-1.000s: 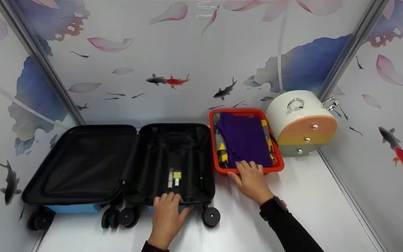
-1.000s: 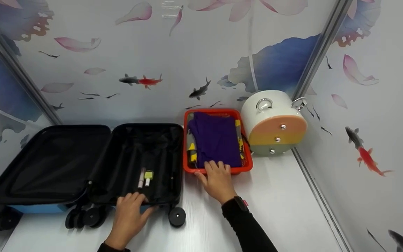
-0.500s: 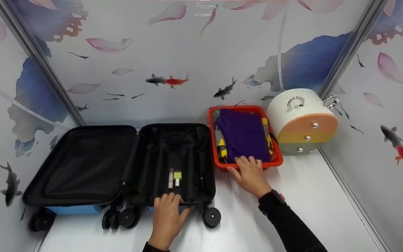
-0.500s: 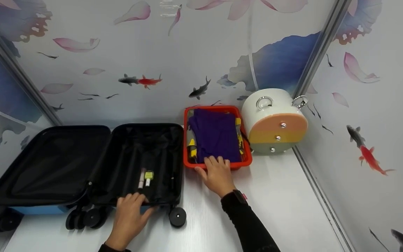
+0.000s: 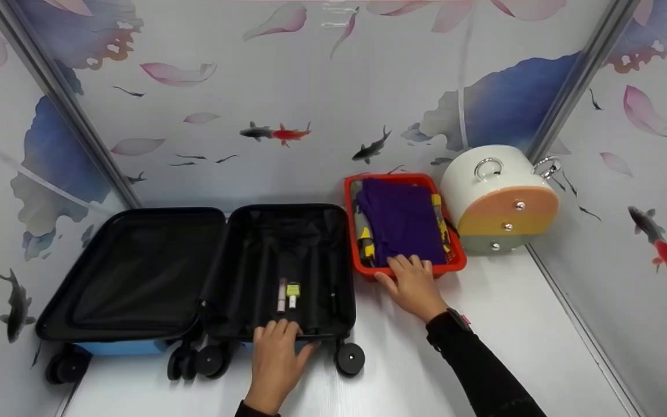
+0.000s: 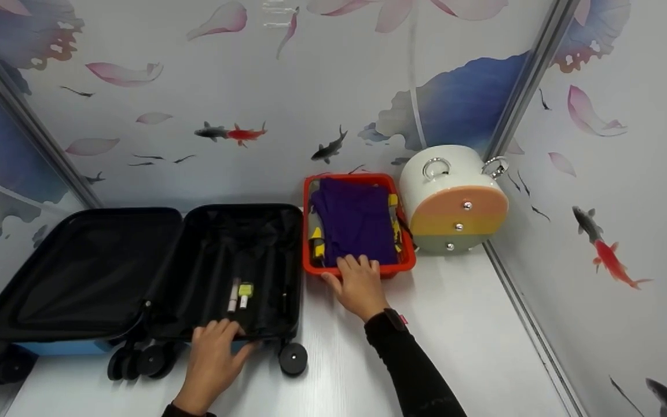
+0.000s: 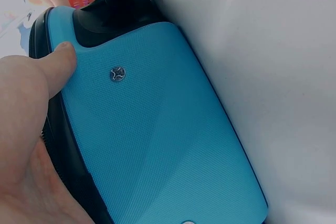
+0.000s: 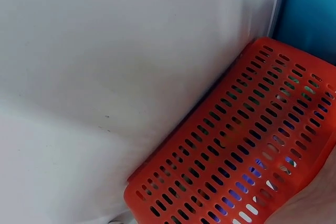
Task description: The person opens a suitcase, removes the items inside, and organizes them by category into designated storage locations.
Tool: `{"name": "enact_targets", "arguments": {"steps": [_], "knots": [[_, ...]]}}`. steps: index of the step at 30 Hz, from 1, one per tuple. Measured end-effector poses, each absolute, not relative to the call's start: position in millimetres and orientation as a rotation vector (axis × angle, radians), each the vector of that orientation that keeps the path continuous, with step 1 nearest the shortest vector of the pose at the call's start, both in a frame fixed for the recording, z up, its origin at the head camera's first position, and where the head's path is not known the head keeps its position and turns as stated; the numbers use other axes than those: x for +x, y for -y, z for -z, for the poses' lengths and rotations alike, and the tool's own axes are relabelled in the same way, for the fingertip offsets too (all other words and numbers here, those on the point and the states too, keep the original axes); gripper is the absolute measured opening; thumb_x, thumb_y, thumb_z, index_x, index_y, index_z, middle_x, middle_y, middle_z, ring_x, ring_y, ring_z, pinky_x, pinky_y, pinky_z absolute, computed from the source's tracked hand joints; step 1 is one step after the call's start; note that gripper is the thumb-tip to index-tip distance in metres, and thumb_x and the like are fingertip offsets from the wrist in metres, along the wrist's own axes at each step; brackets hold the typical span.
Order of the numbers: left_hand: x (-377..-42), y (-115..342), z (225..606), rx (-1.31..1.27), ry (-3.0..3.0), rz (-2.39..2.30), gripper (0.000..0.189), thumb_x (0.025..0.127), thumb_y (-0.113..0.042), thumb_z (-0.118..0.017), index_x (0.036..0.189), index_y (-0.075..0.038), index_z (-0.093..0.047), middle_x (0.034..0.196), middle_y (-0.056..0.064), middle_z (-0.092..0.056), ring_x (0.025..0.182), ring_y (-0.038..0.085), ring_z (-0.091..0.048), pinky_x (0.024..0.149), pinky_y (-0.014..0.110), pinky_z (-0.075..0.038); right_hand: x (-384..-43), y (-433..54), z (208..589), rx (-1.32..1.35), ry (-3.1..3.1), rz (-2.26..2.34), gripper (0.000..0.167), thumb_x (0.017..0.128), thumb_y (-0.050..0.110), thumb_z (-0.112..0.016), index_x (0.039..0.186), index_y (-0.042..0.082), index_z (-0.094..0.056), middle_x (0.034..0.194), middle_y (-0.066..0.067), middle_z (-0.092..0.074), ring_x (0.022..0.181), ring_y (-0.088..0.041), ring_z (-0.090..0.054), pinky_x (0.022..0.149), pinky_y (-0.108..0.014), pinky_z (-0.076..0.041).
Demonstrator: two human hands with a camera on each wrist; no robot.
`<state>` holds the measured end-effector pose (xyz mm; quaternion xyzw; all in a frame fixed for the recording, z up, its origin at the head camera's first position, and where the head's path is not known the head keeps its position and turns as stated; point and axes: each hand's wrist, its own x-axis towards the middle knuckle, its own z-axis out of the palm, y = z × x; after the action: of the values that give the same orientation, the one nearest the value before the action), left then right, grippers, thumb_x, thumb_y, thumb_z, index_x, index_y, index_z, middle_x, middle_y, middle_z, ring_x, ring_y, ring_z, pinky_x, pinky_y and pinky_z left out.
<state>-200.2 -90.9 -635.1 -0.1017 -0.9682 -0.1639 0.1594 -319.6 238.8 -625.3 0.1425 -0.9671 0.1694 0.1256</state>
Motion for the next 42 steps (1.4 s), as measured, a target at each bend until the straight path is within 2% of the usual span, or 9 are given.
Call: {"name": "enact_targets", "arguments": {"steps": [15,27,32,34,37,42], "knots": [[-200,96,637,-0.264,2.807,0.471,0.035,0.085,-0.045,-0.095,0.100,-0.021,-0.073,0.094,-0.003,-0.067,0.090,0.019,-0.059,0.085,0.041,-0.041,-328,-232,629,0.404,2.839,-0.497,0.068,0.111,0.057,-0.059,0.146,-0.001,-0.067,0.138,-0.021,-0.070,0.121,-0.042,-0.059,0.102,-0.061,-0.038],[-201,94,636,-0.291,2.747,0.480,0.037,0.084,-0.046,-0.096,0.099,-0.019,-0.075,0.091,-0.004,-0.067,0.088,0.018,-0.059,0.084,0.039,-0.040,-330,-233,624,0.354,2.812,-0.590,0.068,0.107,0.056,-0.067,0.145,-0.001,-0.069,0.137,-0.024,-0.069,0.125,-0.044,-0.060,0.105,-0.061,-0.037],[-199,92,635,-0.290,2.730,0.472,0.037,0.084,-0.044,-0.096,0.098,-0.019,-0.073,0.088,-0.004,-0.064,0.086,0.018,-0.057,0.083,0.038,-0.038,-328,-239,619,0.317,2.841,-0.764,0.070,0.105,0.056,-0.071,0.149,0.002,-0.066,0.138,-0.022,-0.070,0.128,-0.042,-0.061,0.108,-0.060,-0.035],[-200,91,635,-0.293,2.718,0.477,0.037,0.084,-0.045,-0.096,0.097,-0.019,-0.072,0.088,-0.004,-0.064,0.087,0.018,-0.057,0.083,0.038,-0.038,-328,-244,615,0.285,2.838,-0.910,0.067,0.105,0.053,-0.072,0.151,0.005,-0.065,0.139,-0.020,-0.070,0.130,-0.041,-0.061,0.111,-0.060,-0.034],[-202,90,636,-0.291,2.705,0.487,0.037,0.083,-0.044,-0.096,0.096,-0.019,-0.072,0.088,-0.004,-0.064,0.086,0.018,-0.057,0.082,0.038,-0.037,-329,-255,604,0.261,2.802,-1.105,0.058,0.107,0.044,-0.073,0.151,0.007,-0.065,0.136,-0.017,-0.072,0.130,-0.038,-0.062,0.116,-0.059,-0.039],[-202,90,636,-0.269,2.710,0.519,0.037,0.084,-0.047,-0.095,0.094,-0.020,-0.072,0.085,-0.006,-0.062,0.083,0.017,-0.054,0.082,0.037,-0.037,-336,-281,571,0.270,2.677,-1.103,0.035,0.108,0.021,-0.072,0.137,0.002,-0.074,0.122,-0.018,-0.077,0.116,-0.037,-0.068,0.106,-0.056,-0.051]]}}
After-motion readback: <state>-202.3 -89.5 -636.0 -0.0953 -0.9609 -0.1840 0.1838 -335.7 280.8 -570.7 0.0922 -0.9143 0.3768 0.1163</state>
